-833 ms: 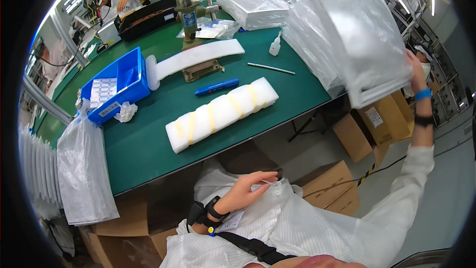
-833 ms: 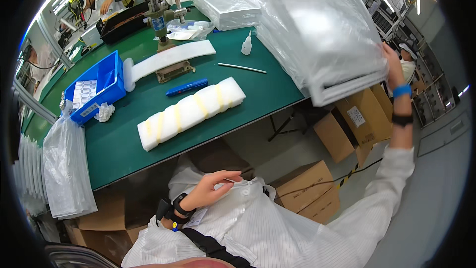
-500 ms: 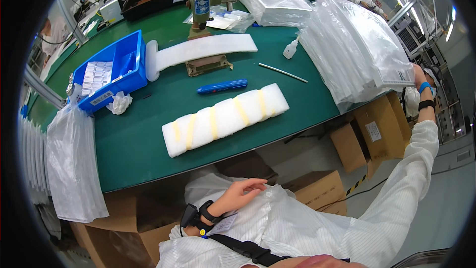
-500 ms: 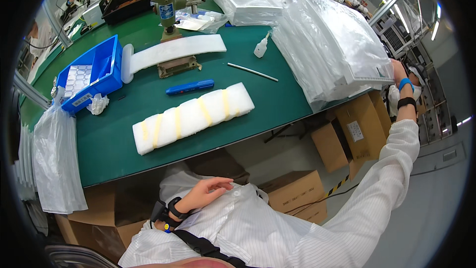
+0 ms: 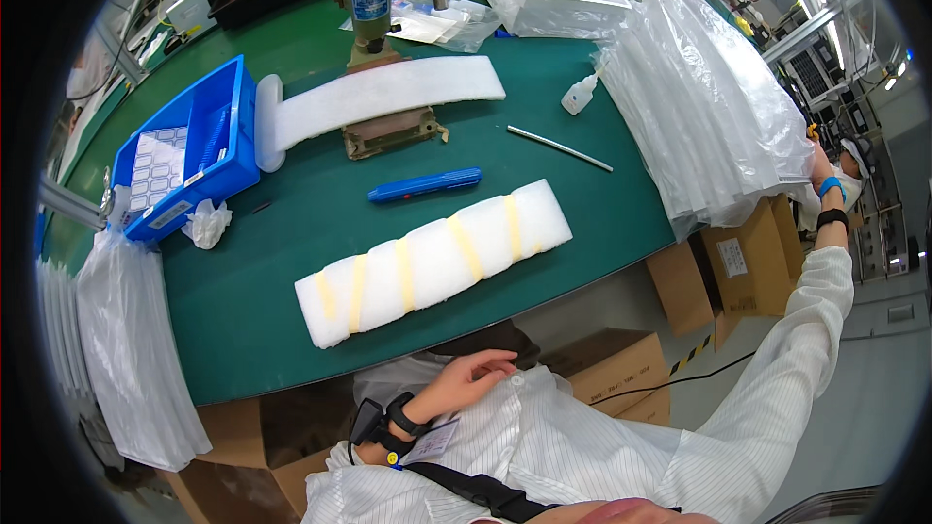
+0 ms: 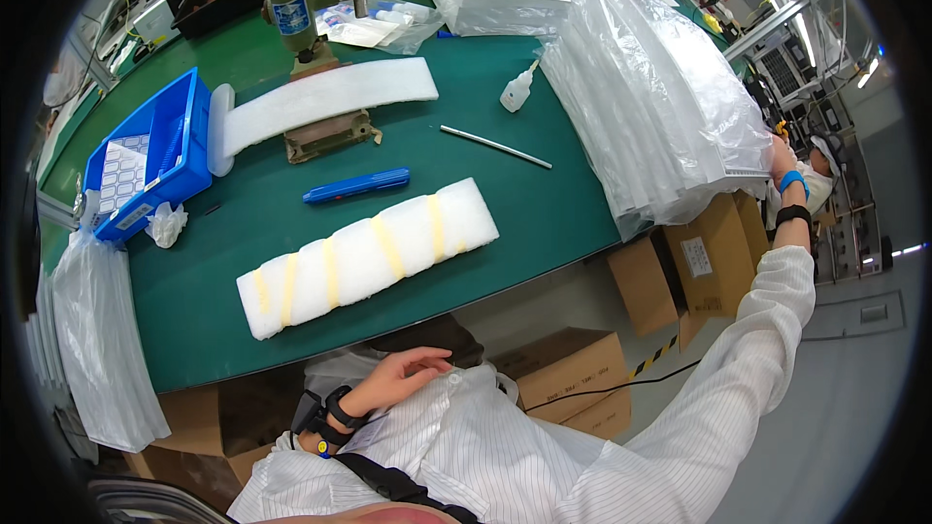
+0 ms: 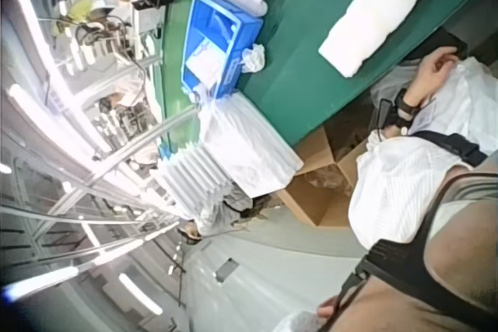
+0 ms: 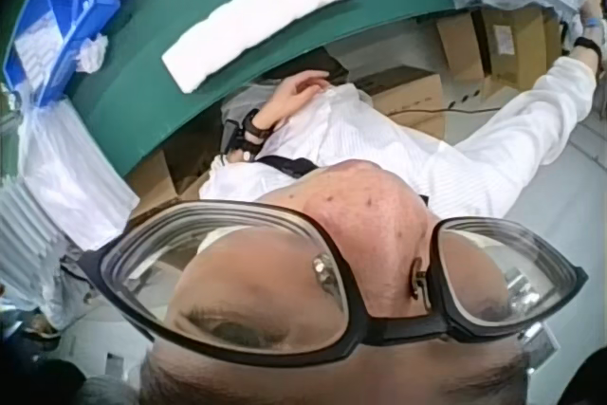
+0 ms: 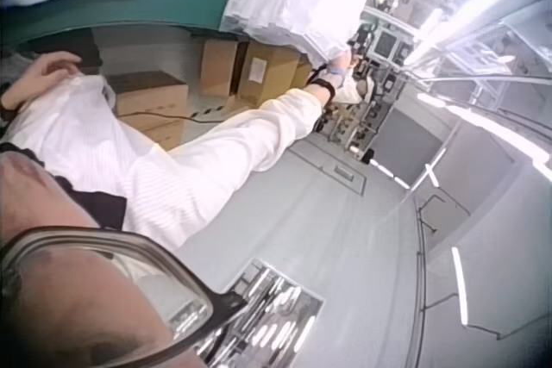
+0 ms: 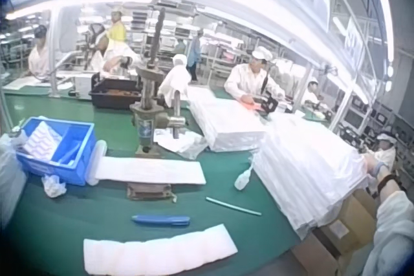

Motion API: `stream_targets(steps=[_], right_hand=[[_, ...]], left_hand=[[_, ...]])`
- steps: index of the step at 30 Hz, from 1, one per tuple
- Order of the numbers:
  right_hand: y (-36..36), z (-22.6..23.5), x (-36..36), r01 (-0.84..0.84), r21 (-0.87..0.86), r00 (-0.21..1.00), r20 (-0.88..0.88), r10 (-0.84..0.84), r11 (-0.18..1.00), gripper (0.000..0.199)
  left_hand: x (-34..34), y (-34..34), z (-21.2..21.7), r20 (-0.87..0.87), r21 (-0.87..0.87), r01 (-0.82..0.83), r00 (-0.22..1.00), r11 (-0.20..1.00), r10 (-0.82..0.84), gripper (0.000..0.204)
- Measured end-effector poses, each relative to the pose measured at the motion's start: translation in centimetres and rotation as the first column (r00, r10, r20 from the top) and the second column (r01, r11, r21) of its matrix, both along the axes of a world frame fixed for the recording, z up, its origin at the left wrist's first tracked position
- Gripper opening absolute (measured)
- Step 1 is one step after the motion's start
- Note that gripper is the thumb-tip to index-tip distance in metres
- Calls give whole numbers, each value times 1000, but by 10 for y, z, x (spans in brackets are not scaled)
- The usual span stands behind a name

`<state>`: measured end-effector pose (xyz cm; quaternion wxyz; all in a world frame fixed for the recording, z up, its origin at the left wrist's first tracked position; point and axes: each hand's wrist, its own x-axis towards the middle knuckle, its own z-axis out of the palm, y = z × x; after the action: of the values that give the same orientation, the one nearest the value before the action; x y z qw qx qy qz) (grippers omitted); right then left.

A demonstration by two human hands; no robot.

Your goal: Applying glue and foam strips to a plastic frame and packaging the assembly.

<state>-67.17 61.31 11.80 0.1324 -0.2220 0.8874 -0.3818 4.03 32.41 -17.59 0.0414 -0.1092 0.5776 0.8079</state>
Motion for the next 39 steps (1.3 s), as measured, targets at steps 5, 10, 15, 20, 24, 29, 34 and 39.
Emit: stream_targets(steps=[5, 10, 15, 20, 24, 29, 34, 39], right_hand=[[7, 1, 7, 22, 18, 998, -62, -21, 1000, 33], [-3, -3, 20, 22, 60, 990, -140, -13, 998, 34], [-23, 0, 34, 9, 175, 981, -191, 25, 985, 34], [-20, -3, 16, 24, 293, 910, -402, 100, 956, 33], [-28, -5, 21, 57, 347, 837, -528, 144, 936, 33], [-51, 22, 82, 124, -50, 661, -740, -120, 991, 32], [-160, 1, 279, -38, 183, 475, -862, 179, 982, 34], [-178, -17, 326, -16, 371, 360, -864, 351, 929, 52]], left_hand=[[-3, -4, -9, 29, 22, -3, 1000, 1000, 3, 37], [-5, -7, -8, 54, 2, -3, 999, 1000, 3, 35], [-4, -6, -14, 65, 66, -24, 998, 998, 20, 35], [-1, -8, -16, 74, 108, -29, 997, 994, 21, 35], [3, -8, -17, 80, 130, -52, 996, 990, 42, 35], [0, -11, -22, 53, 155, -36, 998, 987, 28, 34], [0, -10, -29, 105, 191, -53, 994, 980, 34, 34], [1, -11, -26, 102, 221, -53, 994, 974, 31, 36]])
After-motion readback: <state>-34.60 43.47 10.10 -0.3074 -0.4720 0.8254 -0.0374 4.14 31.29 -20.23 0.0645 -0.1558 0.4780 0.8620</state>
